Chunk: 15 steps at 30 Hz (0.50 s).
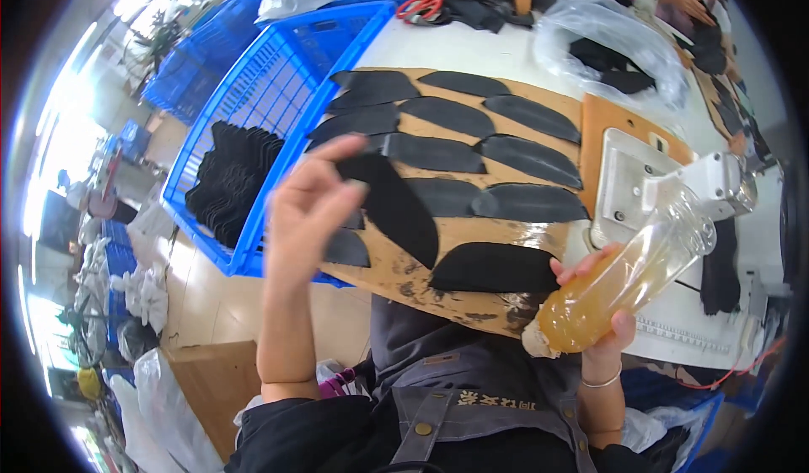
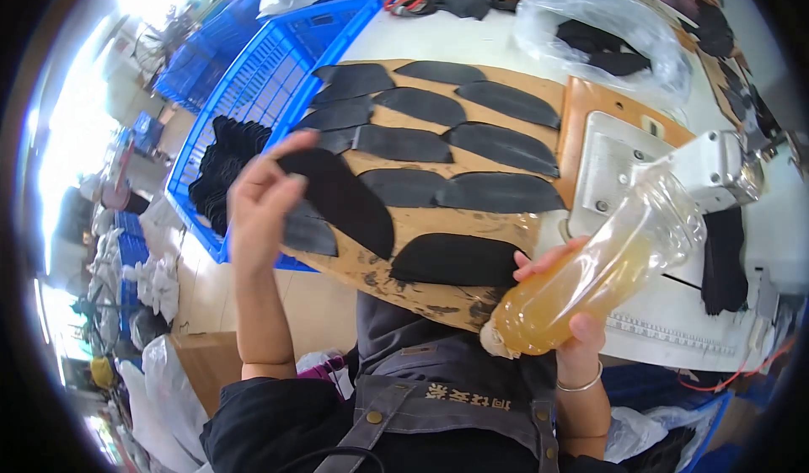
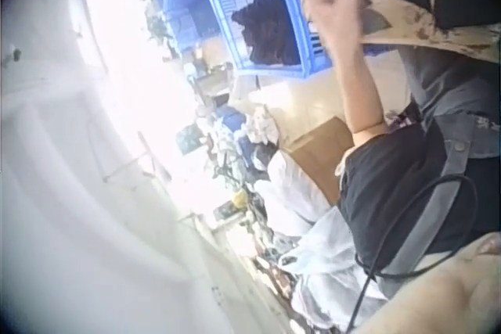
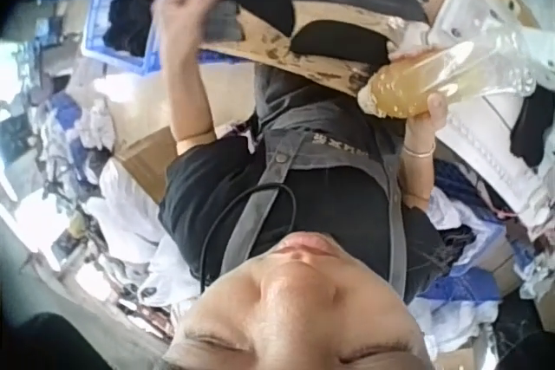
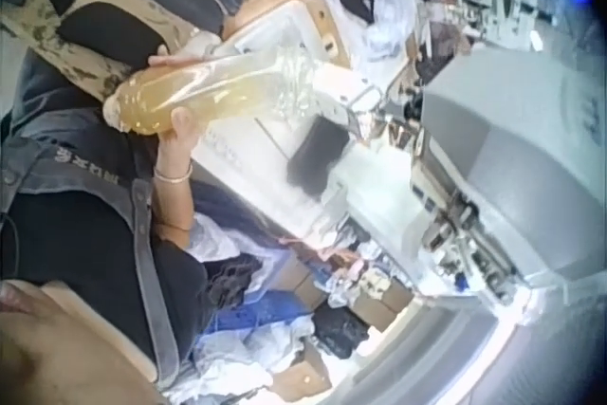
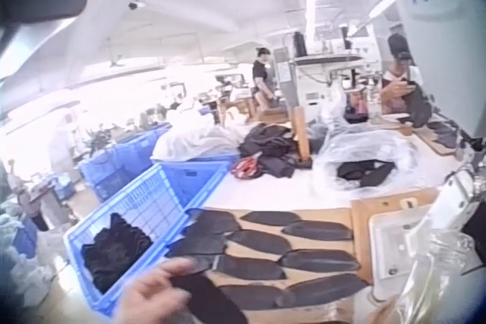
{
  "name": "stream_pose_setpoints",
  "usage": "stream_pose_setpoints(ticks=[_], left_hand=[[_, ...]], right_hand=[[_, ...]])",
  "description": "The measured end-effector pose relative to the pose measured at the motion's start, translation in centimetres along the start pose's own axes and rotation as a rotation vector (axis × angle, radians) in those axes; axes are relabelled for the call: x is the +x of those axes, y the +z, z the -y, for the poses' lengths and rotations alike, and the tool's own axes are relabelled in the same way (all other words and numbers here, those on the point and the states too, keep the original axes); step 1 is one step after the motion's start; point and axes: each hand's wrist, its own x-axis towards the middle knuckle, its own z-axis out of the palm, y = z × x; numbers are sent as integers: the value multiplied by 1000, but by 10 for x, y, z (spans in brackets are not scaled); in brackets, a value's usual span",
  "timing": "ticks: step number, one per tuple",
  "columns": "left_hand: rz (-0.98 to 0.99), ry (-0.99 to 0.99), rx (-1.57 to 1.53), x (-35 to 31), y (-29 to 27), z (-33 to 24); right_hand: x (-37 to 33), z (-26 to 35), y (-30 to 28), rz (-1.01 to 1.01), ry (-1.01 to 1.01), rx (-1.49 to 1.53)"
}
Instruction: Applying glue to black shoe components on a workbench.
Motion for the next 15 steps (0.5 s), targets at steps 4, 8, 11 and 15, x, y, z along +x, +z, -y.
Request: stream_pose_setpoints(ticks=[4, 8, 11, 15], left_hand=[[-408, 215, 266, -12, -67, -16], [-339, 458, 1095, -17, -73, -4], [-82, 392, 1188, -24, -68, 21], [138, 242, 1010, -33, -67, 37]], right_hand=[[1, 1, 6, -12, 13, -54], [5, 1, 2, -31, 11, -43], [8, -2, 2, -24, 16, -12], [10, -1, 3, -24, 26, -25]])
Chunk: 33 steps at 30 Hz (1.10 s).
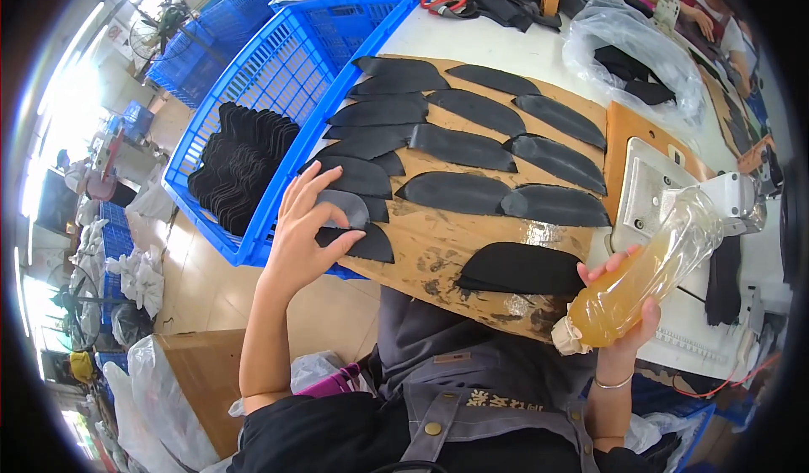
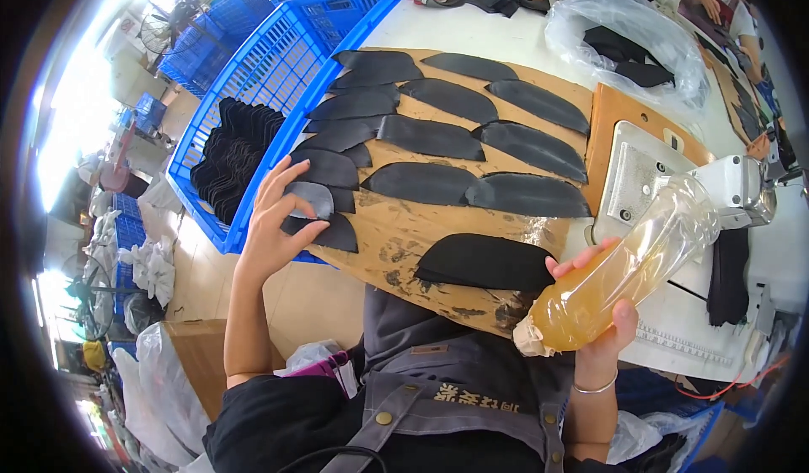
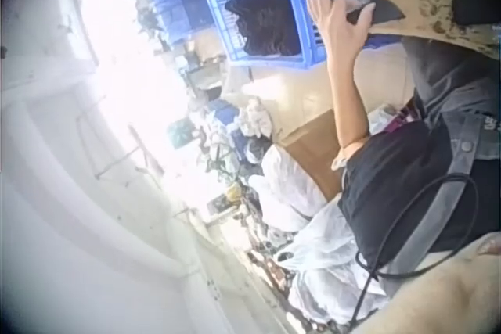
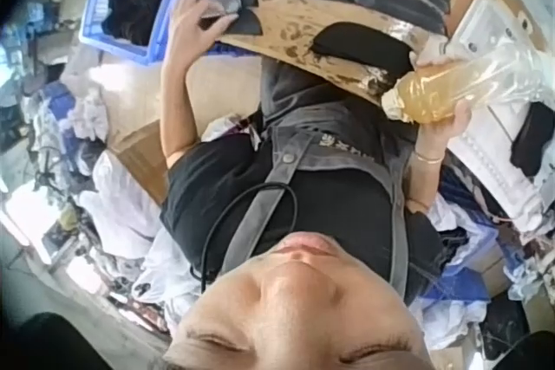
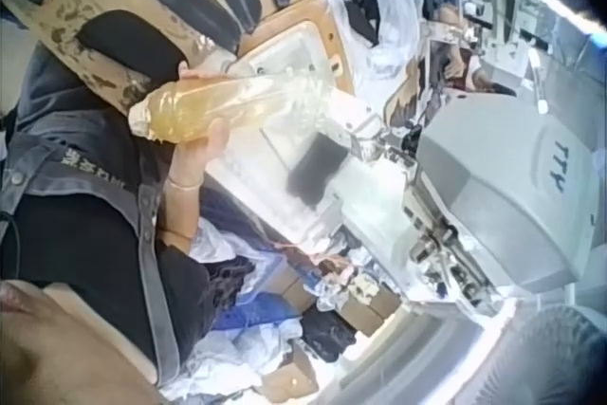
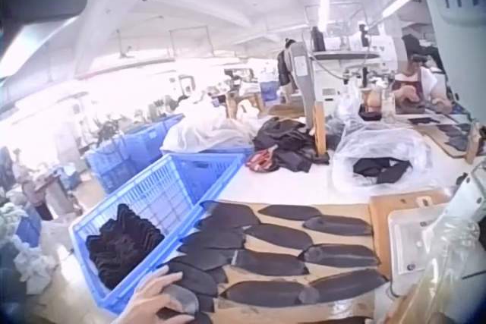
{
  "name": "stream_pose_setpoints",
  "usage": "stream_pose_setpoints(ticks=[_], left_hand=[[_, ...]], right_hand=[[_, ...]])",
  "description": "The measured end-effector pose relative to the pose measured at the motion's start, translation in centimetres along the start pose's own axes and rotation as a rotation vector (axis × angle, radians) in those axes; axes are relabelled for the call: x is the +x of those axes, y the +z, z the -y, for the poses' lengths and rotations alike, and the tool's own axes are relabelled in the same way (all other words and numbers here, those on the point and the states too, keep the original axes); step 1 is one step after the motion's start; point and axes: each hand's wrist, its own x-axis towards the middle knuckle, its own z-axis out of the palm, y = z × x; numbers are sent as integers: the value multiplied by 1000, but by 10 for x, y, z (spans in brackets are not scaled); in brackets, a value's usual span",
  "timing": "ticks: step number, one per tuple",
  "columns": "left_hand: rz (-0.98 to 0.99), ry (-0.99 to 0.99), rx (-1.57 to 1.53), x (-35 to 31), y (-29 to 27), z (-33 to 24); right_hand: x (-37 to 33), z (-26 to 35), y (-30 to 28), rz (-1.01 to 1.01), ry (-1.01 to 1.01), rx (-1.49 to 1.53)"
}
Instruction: Applying glue to black shoe components on a workbench.
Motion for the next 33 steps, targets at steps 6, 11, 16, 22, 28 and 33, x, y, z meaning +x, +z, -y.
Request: stream_pose_setpoints(ticks=[6, 11, 16, 22, 28, 33], left_hand=[[5, -122, -77, -1, 10, 3], [-138, -272, -156, -5, 18, 9], [-374, 73, -22, -1, 19, -16], [-431, 631, -201, -9, 54, -80], [-300, 495, -326, -17, 70, -83], [-318, 466, -311, -9, 75, -79]], right_hand=[[-1, 3, -2, -1, -18, 32], [-2, 1, -2, -2, -19, 51], [-2, 2, -4, 11, -6, 57], [-2, 14, 9, 87, -59, -16], [-5, 26, 36, 126, -76, -220], [10, 21, 68, 64, -184, -399]])
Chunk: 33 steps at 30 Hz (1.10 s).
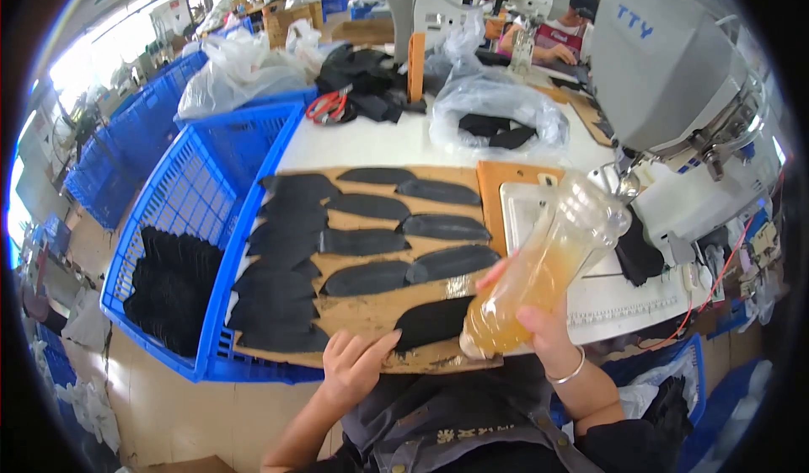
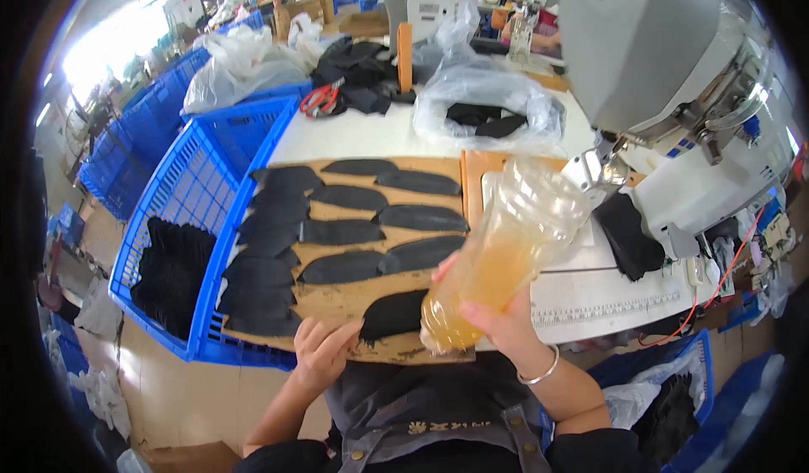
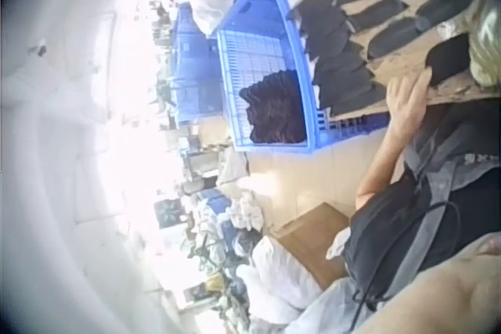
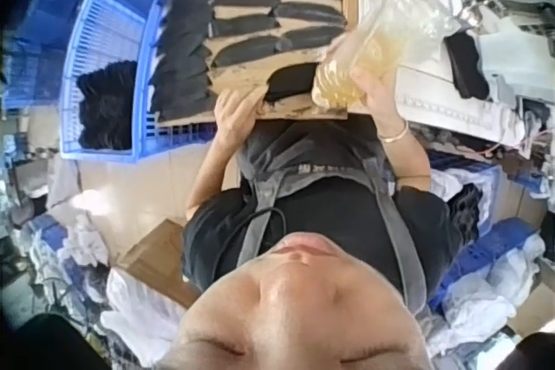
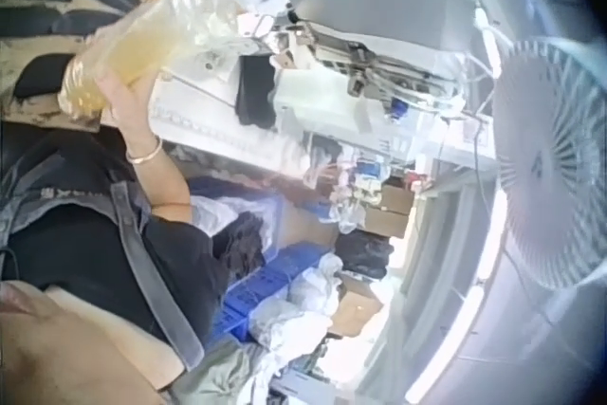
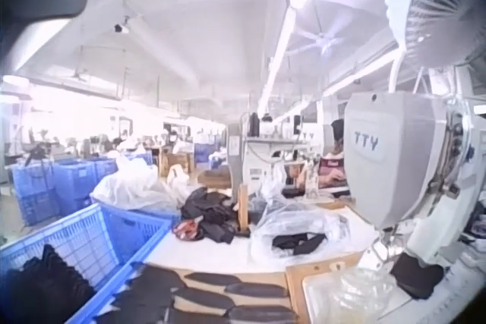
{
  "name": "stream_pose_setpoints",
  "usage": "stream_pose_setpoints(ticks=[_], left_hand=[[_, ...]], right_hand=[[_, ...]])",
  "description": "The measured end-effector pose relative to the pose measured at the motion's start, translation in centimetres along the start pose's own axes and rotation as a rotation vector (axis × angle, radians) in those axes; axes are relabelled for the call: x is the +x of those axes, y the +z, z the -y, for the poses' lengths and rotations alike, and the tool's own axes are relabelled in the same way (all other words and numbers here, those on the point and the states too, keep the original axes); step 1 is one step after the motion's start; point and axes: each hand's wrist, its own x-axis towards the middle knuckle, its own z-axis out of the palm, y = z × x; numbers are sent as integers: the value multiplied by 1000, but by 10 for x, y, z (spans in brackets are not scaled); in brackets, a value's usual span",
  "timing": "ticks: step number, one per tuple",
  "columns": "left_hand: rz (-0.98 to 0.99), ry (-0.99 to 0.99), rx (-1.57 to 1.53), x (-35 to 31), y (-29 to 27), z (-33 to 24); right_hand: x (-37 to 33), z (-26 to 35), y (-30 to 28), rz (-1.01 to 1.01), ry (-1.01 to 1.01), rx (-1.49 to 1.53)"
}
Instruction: Applying glue to black shoe components on a workbench.
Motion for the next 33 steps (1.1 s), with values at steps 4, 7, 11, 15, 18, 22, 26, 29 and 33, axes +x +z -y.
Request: stream_pose_setpoints(ticks=[4, 7, 11, 15, 18, 22, 26, 29, 33], left_hand=[[89, 29, -18, 0, 3, 2], [3, 72, 10, -9, 10, 7], [-40, 44, 15, -21, 12, 8], [-43, 20, -19, -22, 6, 5], [-2, -13, -88, -30, 14, 8], [9, -16, -98, -26, 6, 5], [1, 9, -10, -21, 11, 6], [6, 5, -8, -21, 12, 7], [4, -10, -16, -21, 12, 8]], right_hand=[[14, -4, 15, 30, -90, -50], [20, -10, 30, 138, -211, -242], [23, -27, 45, 313, -288, -539], [28, -35, 58, 494, -232, -673], [28, -27, 68, 548, -199, -815], [27, -33, 62, 487, -257, -894], [24, -38, 37, 383, -314, -865], [17, -23, 7, 347, -337, -1015], [-8, -3, -28, 7, -217, -881]])
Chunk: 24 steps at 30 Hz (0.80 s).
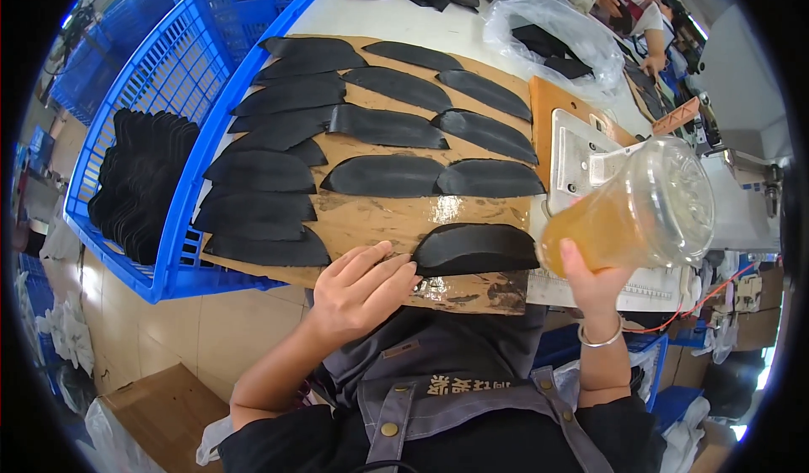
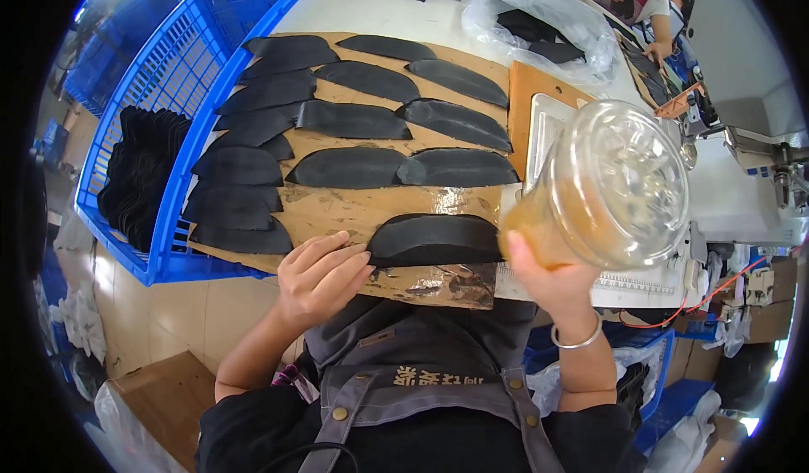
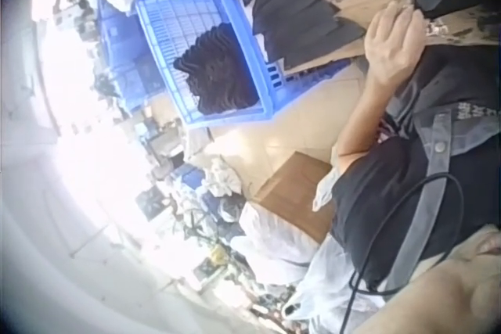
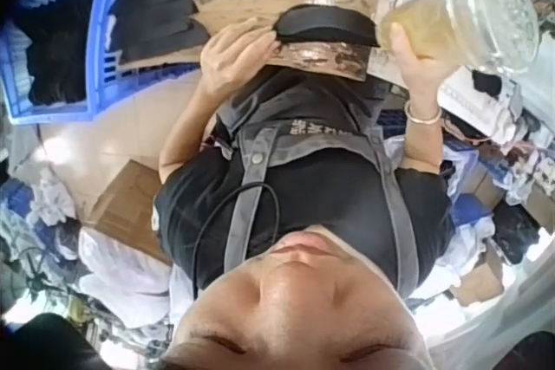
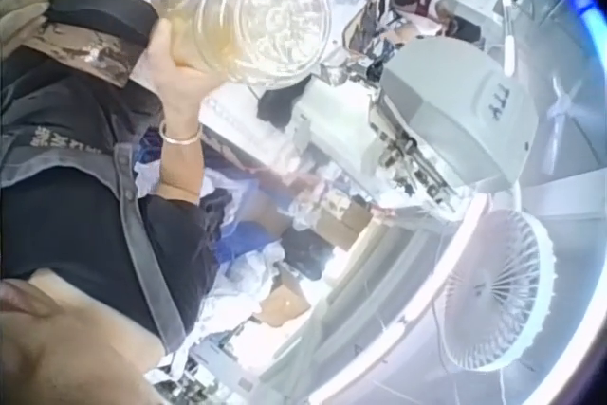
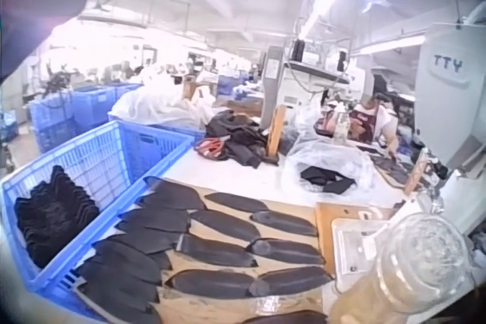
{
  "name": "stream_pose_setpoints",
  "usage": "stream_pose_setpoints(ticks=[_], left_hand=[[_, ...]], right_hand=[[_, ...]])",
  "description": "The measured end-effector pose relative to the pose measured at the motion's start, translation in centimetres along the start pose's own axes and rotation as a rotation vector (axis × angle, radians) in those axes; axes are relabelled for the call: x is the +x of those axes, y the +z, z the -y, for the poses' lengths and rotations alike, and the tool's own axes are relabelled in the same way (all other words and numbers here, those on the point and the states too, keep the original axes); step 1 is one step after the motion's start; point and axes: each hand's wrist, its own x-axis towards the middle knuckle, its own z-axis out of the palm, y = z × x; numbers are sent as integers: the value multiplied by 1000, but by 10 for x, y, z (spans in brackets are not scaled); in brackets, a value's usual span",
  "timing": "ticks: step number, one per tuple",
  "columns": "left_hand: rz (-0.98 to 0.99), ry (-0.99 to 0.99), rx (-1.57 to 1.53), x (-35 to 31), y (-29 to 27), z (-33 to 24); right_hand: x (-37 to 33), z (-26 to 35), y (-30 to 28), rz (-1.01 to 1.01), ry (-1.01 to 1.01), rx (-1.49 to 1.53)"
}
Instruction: Applying glue to black shoe components on a workbench.
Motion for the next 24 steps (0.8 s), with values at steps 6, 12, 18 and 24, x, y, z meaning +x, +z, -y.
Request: stream_pose_setpoints(ticks=[6, 12, 18, 24], left_hand=[[-16, -5, -2, 4, 0, -4], [45, -31, 54, 4, 2, -7], [403, -74, 131, -24, -10, 3], [111, -76, 18, 11, -6, -10]], right_hand=[[4, 18, 4, -265, -45, 165], [0, 0, 99, 198, -608, -420], [18, 29, 82, 154, -185, 279], [-11, -21, 10, -66, -164, 51]])
